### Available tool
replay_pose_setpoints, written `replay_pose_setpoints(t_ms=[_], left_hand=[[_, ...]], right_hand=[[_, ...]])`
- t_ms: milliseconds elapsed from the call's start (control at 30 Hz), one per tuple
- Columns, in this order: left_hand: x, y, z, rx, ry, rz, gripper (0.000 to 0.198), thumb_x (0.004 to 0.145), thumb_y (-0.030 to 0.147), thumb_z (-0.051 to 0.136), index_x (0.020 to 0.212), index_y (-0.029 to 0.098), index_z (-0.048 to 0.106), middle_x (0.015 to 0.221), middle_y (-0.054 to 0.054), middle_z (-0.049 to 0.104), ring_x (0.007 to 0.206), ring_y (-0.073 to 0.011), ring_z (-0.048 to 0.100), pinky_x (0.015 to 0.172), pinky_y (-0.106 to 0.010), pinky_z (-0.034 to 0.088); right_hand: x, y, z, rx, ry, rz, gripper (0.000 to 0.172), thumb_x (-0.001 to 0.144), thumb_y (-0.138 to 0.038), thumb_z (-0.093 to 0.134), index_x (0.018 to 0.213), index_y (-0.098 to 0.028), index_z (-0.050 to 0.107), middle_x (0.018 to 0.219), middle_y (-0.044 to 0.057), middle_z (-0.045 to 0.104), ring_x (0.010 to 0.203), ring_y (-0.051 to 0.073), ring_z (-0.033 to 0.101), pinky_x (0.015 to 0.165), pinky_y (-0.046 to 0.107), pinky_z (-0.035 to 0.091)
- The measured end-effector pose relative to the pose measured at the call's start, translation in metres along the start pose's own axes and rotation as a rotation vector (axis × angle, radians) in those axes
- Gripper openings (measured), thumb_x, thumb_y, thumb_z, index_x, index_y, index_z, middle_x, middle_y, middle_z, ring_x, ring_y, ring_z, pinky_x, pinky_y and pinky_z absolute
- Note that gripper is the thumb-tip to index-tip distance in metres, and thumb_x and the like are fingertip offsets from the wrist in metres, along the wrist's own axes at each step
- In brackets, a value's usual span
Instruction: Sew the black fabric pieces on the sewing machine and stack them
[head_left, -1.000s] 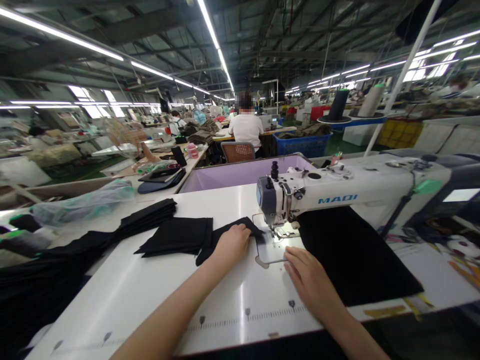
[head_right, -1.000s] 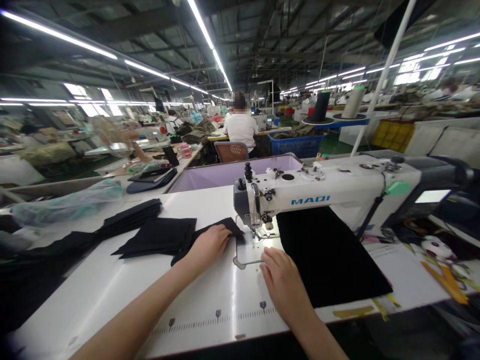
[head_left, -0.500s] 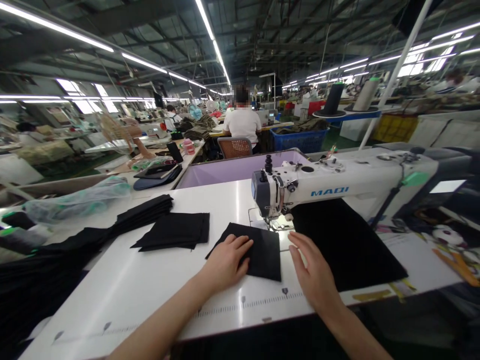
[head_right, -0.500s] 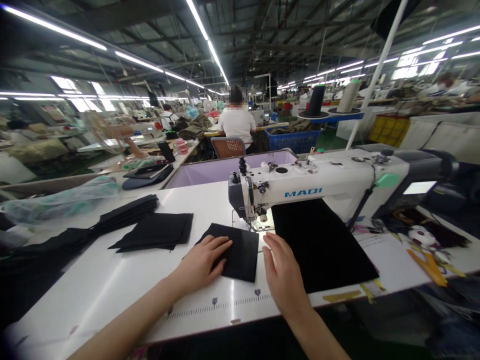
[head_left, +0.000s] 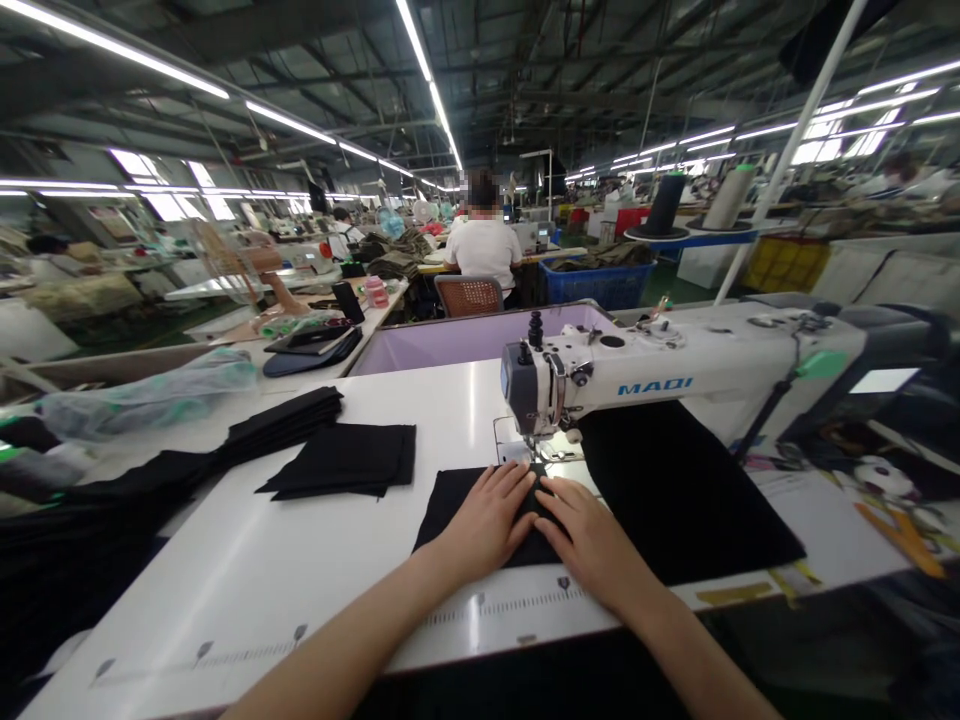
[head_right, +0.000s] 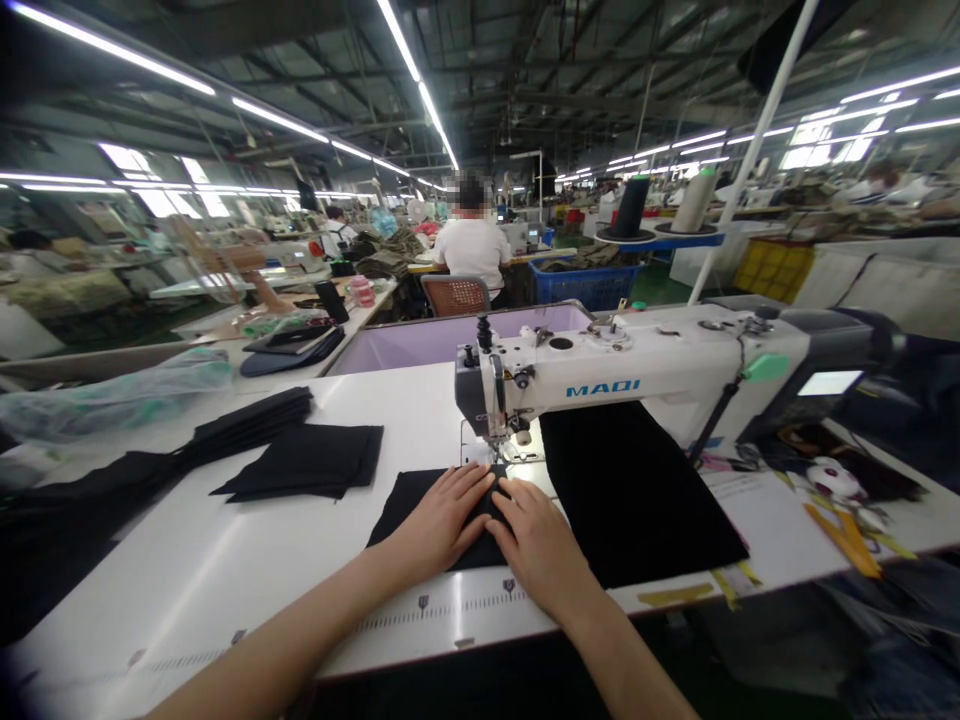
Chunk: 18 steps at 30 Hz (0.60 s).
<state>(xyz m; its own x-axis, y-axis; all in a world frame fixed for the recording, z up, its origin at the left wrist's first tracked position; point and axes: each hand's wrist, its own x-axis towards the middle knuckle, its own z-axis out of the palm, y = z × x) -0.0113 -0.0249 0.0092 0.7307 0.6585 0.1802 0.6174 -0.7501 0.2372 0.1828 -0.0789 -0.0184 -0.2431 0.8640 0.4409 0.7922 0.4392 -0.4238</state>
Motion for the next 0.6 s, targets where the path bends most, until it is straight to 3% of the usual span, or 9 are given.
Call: replay_pose_setpoints(t_ms=[200,600], left_hand=[[0.007,-0.012,-0.001,-0.022,-0.019,-0.027,0.052,0.1,0.039,0.048,0.147,0.017,0.043,0.154,-0.014,0.042,0.144,-0.0271,0.037,0.117,-0.052,0.032],[0.012,-0.015,-0.003,-0.003,-0.042,-0.016,0.051,0.101,0.039,0.046,0.147,0.016,0.043,0.155,-0.012,0.041,0.146,-0.0263,0.034,0.119,-0.052,0.03]], right_hand=[[0.009,0.009,0.005,-0.003,-0.013,-0.002,0.033,0.098,-0.029,0.05,0.125,-0.017,0.064,0.133,0.012,0.062,0.124,0.027,0.056,0.107,0.049,0.048],[0.011,0.007,0.004,-0.031,-0.047,0.018,0.034,0.098,-0.027,0.051,0.128,-0.015,0.062,0.136,0.013,0.06,0.127,0.027,0.054,0.107,0.049,0.048]])
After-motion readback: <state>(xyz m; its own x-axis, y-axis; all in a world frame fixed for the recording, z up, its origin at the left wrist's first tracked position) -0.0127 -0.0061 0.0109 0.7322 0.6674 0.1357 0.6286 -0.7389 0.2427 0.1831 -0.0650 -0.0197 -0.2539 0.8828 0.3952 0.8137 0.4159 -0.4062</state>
